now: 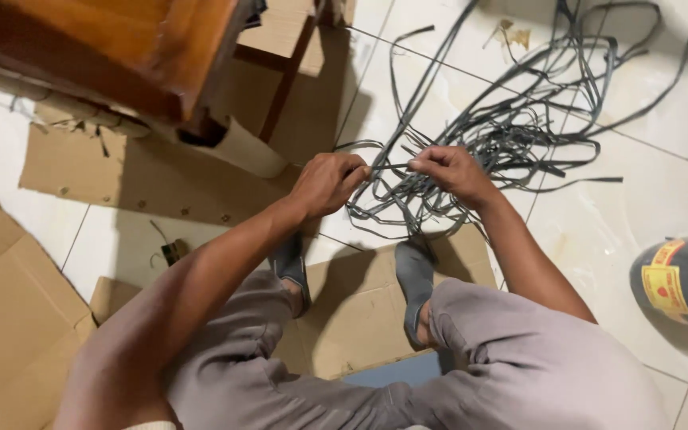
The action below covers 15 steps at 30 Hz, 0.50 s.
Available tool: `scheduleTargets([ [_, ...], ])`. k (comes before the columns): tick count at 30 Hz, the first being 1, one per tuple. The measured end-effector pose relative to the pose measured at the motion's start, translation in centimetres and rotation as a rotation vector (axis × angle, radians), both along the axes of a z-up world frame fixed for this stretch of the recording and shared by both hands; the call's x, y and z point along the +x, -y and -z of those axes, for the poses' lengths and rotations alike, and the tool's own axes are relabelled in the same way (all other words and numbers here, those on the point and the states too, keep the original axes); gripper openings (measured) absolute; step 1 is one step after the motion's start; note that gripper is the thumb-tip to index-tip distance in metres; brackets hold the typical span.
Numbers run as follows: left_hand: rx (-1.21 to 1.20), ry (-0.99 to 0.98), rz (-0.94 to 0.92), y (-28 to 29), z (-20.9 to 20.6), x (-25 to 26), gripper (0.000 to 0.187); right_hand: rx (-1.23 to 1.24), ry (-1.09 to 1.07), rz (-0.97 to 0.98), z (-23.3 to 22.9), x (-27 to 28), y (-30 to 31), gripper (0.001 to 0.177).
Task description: Wrapping cardboard around chair legs and securing them with plastic ties for protection.
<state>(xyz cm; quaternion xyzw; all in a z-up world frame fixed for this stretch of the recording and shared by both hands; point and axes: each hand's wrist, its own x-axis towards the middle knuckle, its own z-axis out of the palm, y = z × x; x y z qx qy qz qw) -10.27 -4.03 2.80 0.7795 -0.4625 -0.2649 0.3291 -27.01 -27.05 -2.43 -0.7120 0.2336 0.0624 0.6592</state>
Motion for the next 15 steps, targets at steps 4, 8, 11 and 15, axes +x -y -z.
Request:
scheduleTargets([
  [4, 0.007, -0.022, -0.063, -2.4, -1.0, 0.9, 0.027, 0.035, 0.185, -0.027, 1.0, 0.8, 1.2, 0.021],
  [8, 0.040, 0.101, -0.030, -4.6, -1.9, 1.7, 0.025, -0.223, -0.038, -0.248, -2.4, 2.6, 1.5, 0.031],
  [11, 0.023, 0.229, 0.034, -5.7, -2.5, 1.6, 0.022, -0.484, 0.007, -0.494, -8.2, 4.7, -1.0, 0.048],
  [15, -0.036, 0.349, 0.094, -5.5, -4.0, 1.6, 0.017, -0.581, 0.038, -0.685, -14.1, 7.9, -5.1, 0.073],
])
